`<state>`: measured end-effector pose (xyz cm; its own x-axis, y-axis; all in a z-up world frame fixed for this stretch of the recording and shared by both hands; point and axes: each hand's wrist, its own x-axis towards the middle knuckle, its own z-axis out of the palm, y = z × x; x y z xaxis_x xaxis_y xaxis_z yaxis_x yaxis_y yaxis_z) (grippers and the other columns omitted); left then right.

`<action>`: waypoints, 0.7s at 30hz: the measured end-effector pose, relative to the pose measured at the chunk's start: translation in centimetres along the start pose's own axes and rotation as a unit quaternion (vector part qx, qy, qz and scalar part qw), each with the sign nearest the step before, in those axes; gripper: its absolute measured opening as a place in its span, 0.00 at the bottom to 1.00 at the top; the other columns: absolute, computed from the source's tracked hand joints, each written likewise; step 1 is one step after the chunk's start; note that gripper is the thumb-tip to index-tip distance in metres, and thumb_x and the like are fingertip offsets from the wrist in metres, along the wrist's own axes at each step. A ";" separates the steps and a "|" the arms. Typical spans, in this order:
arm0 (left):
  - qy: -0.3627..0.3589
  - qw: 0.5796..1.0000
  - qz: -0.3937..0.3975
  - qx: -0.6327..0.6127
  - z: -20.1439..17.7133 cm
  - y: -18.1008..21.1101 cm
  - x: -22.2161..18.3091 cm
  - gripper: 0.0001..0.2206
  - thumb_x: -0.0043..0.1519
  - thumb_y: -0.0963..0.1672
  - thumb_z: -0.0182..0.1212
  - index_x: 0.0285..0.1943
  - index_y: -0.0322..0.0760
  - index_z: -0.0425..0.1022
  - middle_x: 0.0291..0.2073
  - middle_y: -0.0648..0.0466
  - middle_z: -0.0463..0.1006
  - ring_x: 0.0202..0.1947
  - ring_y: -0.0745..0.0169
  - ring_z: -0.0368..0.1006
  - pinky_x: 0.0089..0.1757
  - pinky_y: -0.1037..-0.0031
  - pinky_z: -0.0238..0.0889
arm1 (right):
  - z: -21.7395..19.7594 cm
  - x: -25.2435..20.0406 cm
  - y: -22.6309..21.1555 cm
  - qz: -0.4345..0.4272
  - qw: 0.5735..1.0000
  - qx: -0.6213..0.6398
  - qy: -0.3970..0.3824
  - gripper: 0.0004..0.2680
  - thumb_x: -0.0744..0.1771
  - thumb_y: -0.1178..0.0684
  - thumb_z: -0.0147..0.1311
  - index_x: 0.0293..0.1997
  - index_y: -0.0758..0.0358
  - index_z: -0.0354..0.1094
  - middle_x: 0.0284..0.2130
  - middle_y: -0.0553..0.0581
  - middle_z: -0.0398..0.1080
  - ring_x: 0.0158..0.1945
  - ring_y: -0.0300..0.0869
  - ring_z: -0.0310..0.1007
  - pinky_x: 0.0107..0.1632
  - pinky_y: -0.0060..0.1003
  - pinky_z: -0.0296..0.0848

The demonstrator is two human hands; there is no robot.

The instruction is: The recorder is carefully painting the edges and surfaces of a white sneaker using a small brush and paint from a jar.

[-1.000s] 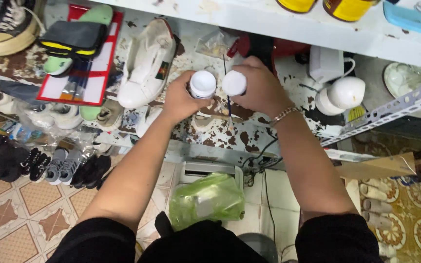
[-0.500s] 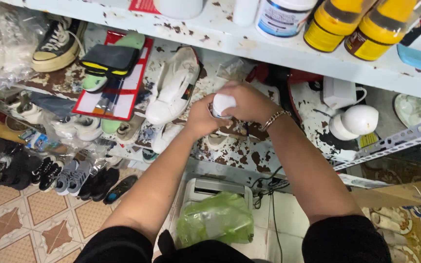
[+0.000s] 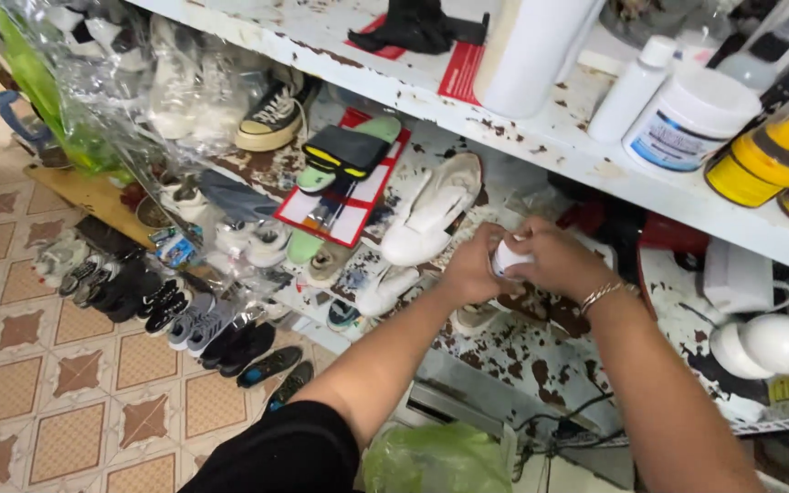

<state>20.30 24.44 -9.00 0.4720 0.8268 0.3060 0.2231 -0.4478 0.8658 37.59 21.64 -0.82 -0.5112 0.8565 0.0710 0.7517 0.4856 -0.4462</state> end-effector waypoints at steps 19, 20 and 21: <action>0.078 0.997 -0.007 -0.027 1.0 1.2 -2.0 0.34 0.42 0.42 0.82 0.56 0.37 0.66 0.45 0.43 0.81 0.49 0.46 0.78 0.49 0.62 0.70 | 6.6 -14.4 -13.6 0.343 0.855 0.138 0.364 0.15 0.66 0.42 0.58 0.35 0.67 0.80 0.18 0.56 0.74 0.20 0.39 0.67 0.26 0.34 0.65; 0.104 0.992 0.037 -0.060 1.3 0.5 -2.4 0.31 0.42 0.42 0.80 0.55 0.35 0.68 0.45 0.44 0.82 0.49 0.49 0.80 0.50 0.64 0.71 | 7.8 -16.5 -13.6 0.358 0.816 0.202 0.406 0.13 0.66 0.44 0.59 0.40 0.67 0.80 0.20 0.55 0.75 0.20 0.37 0.67 0.25 0.33 0.65; 0.096 0.993 0.028 -0.067 0.5 1.3 -3.8 0.31 0.42 0.42 0.80 0.55 0.35 0.68 0.45 0.44 0.82 0.49 0.49 0.80 0.50 0.64 0.71 | 9.8 -18.9 -12.9 0.371 0.813 0.200 0.401 0.13 0.66 0.44 0.59 0.40 0.67 0.80 0.20 0.55 0.75 0.20 0.37 0.67 0.25 0.33 0.65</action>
<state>19.23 20.50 -9.24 0.3067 0.8575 0.4130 0.0794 -0.4555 0.8867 33.48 -2.54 -5.19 0.5786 0.8041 0.1366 0.4512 -0.1760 -0.8749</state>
